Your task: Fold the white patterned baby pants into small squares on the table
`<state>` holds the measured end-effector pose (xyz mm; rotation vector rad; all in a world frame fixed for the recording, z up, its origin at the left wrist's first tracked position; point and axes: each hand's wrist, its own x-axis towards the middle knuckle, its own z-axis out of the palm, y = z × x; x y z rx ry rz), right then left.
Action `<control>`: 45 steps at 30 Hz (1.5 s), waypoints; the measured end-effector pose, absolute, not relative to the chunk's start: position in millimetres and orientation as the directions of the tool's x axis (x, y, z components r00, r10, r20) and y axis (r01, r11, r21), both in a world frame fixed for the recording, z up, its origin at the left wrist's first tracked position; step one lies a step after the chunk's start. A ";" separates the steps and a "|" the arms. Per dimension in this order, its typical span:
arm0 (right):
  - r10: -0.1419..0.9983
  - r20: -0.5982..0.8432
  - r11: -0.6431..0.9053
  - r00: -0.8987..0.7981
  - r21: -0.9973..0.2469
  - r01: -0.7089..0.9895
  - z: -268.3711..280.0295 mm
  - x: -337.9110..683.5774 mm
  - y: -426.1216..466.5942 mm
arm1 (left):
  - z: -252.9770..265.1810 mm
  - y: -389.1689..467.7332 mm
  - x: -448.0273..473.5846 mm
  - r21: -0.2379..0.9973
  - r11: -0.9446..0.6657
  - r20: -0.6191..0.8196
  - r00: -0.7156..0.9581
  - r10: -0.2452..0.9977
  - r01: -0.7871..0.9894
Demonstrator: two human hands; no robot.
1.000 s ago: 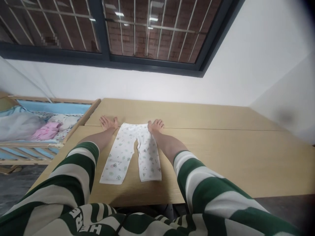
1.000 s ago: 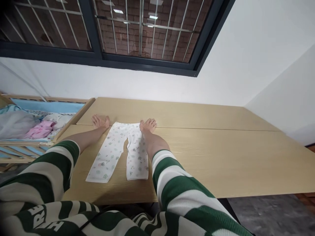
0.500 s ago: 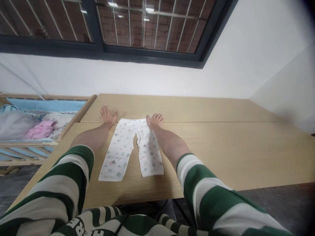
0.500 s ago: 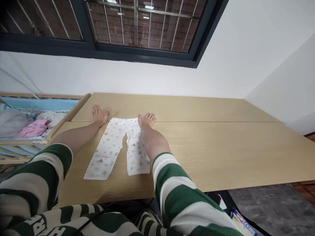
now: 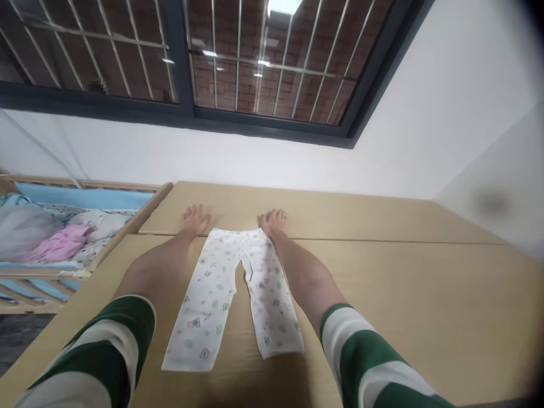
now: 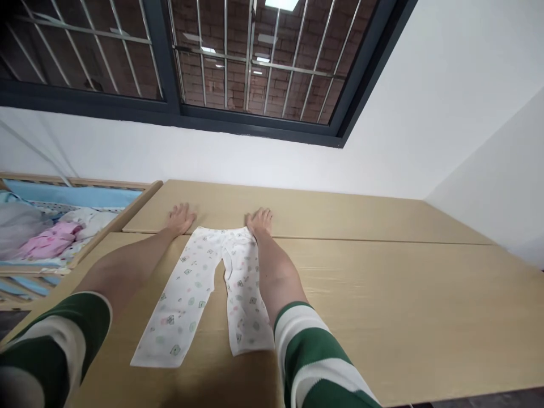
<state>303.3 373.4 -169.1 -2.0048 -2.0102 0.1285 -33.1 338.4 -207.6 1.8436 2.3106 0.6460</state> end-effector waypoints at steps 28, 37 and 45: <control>0.986 0.108 0.149 -0.130 -0.203 0.968 -189.9 313.8 487.7 | -222.6 444.1 -40.1 0.388 0.231 0.200 -0.326 0.924 0.892; 0.987 0.034 0.159 -0.155 -0.191 0.969 -191.0 314.2 478.7 | -226.8 442.3 -41.9 0.367 0.243 0.174 -0.323 0.930 0.898; 0.987 0.002 0.156 -0.159 -0.209 0.966 -191.6 318.0 468.7 | -233.5 431.6 -42.7 0.351 0.249 0.153 -0.318 0.936 0.903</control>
